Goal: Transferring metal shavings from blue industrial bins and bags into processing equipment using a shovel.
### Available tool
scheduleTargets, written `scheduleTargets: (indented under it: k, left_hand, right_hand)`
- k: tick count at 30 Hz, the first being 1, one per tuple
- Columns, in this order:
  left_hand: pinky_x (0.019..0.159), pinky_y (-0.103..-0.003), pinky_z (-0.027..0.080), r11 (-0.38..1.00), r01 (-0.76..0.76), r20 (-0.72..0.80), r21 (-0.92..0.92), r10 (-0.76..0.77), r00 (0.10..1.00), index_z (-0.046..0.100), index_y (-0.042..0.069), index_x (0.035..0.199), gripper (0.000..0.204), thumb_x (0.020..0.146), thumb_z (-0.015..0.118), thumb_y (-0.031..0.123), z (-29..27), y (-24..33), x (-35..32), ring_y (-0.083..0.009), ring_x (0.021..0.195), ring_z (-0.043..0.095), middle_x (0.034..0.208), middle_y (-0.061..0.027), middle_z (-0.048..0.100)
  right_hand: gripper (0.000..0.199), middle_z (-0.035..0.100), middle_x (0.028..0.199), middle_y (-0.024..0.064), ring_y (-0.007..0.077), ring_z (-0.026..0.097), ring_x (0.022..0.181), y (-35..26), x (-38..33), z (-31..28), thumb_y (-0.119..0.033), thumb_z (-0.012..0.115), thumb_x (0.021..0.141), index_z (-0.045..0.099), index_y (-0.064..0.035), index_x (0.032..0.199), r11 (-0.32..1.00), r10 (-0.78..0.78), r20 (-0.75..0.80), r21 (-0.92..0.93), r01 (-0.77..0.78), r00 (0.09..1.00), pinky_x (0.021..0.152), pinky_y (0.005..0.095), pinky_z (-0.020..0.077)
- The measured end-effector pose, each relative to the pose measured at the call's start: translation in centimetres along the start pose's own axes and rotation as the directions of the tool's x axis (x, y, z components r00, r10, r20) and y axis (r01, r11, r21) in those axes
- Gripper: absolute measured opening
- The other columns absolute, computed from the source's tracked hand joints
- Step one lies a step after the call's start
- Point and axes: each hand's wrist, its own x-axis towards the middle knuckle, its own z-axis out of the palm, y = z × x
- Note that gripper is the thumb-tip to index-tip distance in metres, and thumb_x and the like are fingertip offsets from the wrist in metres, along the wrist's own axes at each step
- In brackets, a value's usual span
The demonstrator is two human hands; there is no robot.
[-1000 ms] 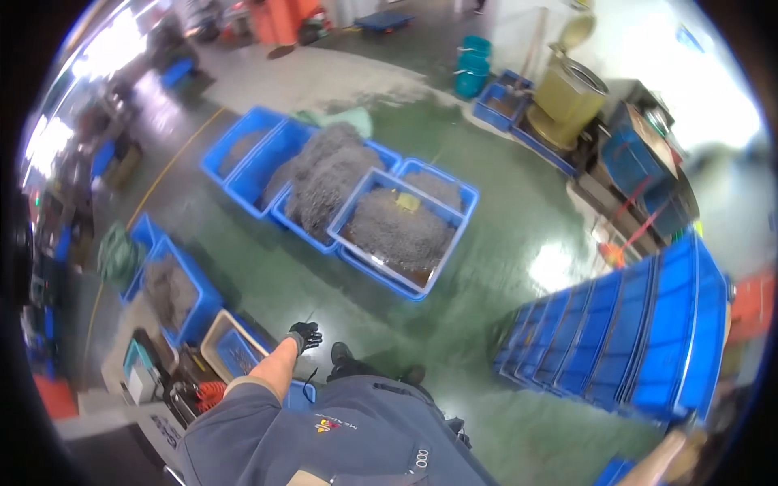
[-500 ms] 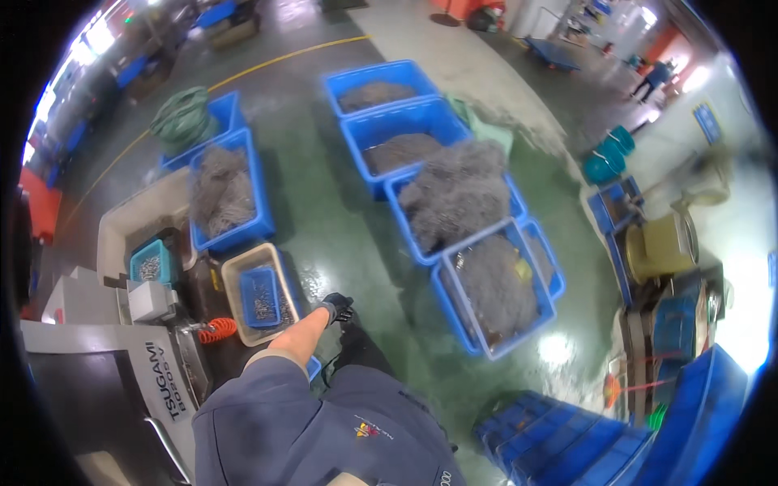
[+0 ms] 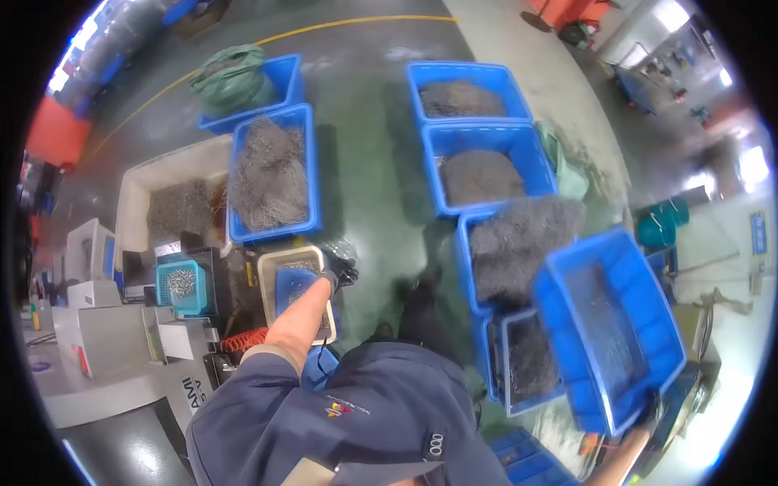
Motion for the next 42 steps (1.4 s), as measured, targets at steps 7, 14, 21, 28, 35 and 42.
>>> scheduleTargets:
  k: [7,14,21,28,35,42]
  left_hand:
    - [0.048,-0.032,0.049,0.927,-0.078,-0.168,-0.367,0.016,0.986,0.050,0.011,0.088,0.017,0.089,0.055,0.026,-4.6,9.5,0.3,-0.0196,0.055,0.058,0.070,-0.0081,0.059]
    - [0.048,-0.031,0.052,0.711,-0.232,-0.396,-0.663,-0.070,0.916,0.056,0.009,0.091,0.019,0.091,0.053,0.027,-11.2,12.6,-4.3,-0.0205,0.058,0.063,0.074,-0.0093,0.064]
    - [0.052,-0.038,0.054,0.520,-0.081,-0.334,-0.850,-0.413,0.847,0.062,0.008,0.085,0.023,0.092,0.049,0.026,-13.6,12.4,1.4,-0.0264,0.056,0.063,0.074,-0.0117,0.066]
    - [0.056,-0.040,0.055,0.447,-0.355,-0.488,-0.821,-0.225,0.843,0.058,0.008,0.097,0.026,0.092,0.046,0.030,-26.0,26.3,8.1,-0.0297,0.066,0.065,0.082,-0.0157,0.065]
    - [0.059,-0.036,0.053,0.488,-0.528,-0.621,-0.694,-0.036,0.783,0.058,0.013,0.091,0.016,0.090,0.052,0.028,-36.4,54.9,13.4,-0.0263,0.068,0.064,0.082,-0.0112,0.065]
    - [0.043,-0.028,0.041,0.444,-0.432,-0.590,-0.785,-0.322,0.740,0.062,0.009,0.091,0.023,0.092,0.048,0.027,-30.5,59.1,17.2,-0.0174,0.053,0.057,0.067,-0.0076,0.061]
  right_hand:
    - [0.029,0.060,0.089,0.0033,0.0188,0.053,0.082,-20.9,18.4,33.6,-0.028,0.065,0.075,0.066,-0.0042,0.092,0.915,0.063,0.356,0.352,-0.196,0.932,0.079,0.0327,0.0449]
    - [0.031,0.060,0.091,0.0060,0.0209,0.054,0.085,-42.7,28.9,59.5,-0.019,0.063,0.071,0.064,-0.0024,0.098,0.931,-0.049,0.630,0.311,-0.193,0.775,0.080,0.0349,0.0451]
    - [0.038,0.060,0.097,0.0092,0.0251,0.055,0.089,-60.3,36.1,76.5,-0.017,0.064,0.069,0.061,-0.0003,0.104,0.931,-0.051,0.668,0.302,-0.208,0.743,0.085,0.0380,0.0444]
    - [0.054,0.057,0.116,0.0145,0.0289,0.054,0.103,-75.2,38.2,85.9,-0.026,0.065,0.076,0.054,0.0024,0.120,0.962,-0.075,0.657,0.247,-0.120,0.750,0.094,0.0417,0.0413]
    - [0.053,0.047,0.131,0.0152,0.0300,0.043,0.120,-81.8,52.5,98.8,-0.035,0.046,0.090,0.045,0.0025,0.128,0.898,-0.202,0.773,0.391,-0.201,0.601,0.106,0.0439,0.0272]
    - [0.051,0.052,0.127,0.0094,0.0289,0.049,0.113,-102.7,62.1,128.4,-0.046,0.034,0.093,0.049,-0.0137,0.130,0.978,0.118,0.899,-0.031,-0.209,0.421,0.096,0.0463,0.0397]
